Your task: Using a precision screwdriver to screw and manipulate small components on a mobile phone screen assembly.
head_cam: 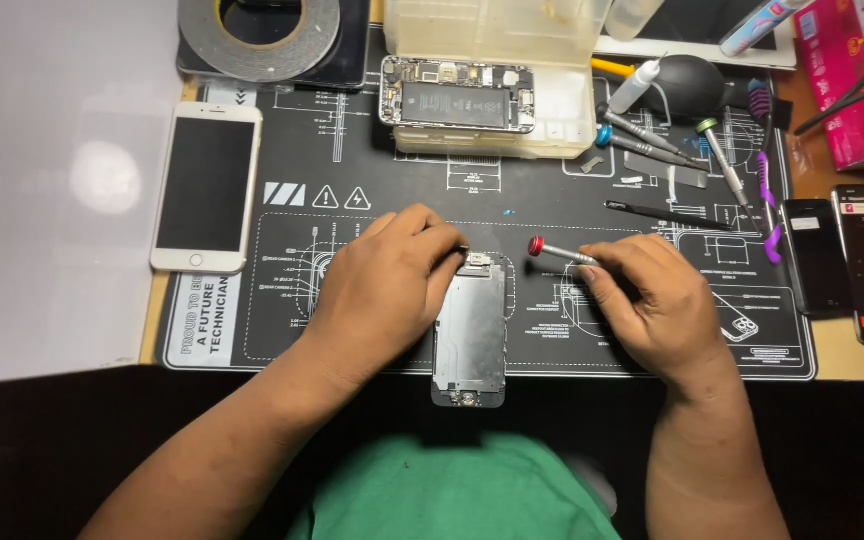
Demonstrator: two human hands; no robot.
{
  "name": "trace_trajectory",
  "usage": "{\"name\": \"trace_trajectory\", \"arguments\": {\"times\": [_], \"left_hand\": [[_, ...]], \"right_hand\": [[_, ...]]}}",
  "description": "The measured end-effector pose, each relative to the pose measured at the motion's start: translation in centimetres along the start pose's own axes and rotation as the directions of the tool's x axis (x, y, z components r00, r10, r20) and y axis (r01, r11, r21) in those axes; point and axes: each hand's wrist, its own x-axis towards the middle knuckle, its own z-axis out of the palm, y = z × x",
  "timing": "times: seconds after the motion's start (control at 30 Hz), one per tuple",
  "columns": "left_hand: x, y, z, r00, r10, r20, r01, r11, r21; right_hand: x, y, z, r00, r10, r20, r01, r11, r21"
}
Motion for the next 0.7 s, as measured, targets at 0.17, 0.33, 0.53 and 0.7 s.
{"name": "trace_trajectory", "arguments": {"times": [0.17,0.33,0.53,0.7], "left_hand": [[0.4,-1.3,-1.1,0.989,-0.001,-0.146,-0.014,0.995,-0.102],[1.4,-2.8,-3.5,0.942,-0.076,-0.327,0.013,0.981,-0.193],[1.5,-4.1,-2.6,0.903,-0.287,-0.319,0.171,0.923,-0.345],[2.3,-3.4,-2.6,0.861,-0.288,-0.419,0.114,0.912,-0.393]], "right_hand": [[0.3,0.0,0.0,0.998,0.021,-0.054,-0.020,1.000,0.014],[-0.1,0.3,0.0,0.998,0.021,-0.062,-0.021,1.000,0.000],[-1.9,2.1,0.5,0.975,0.194,-0.104,-0.185,0.978,0.092],[-2.3,2.8,0.6,0.975,0.165,-0.146,-0.148,0.982,0.120]]}}
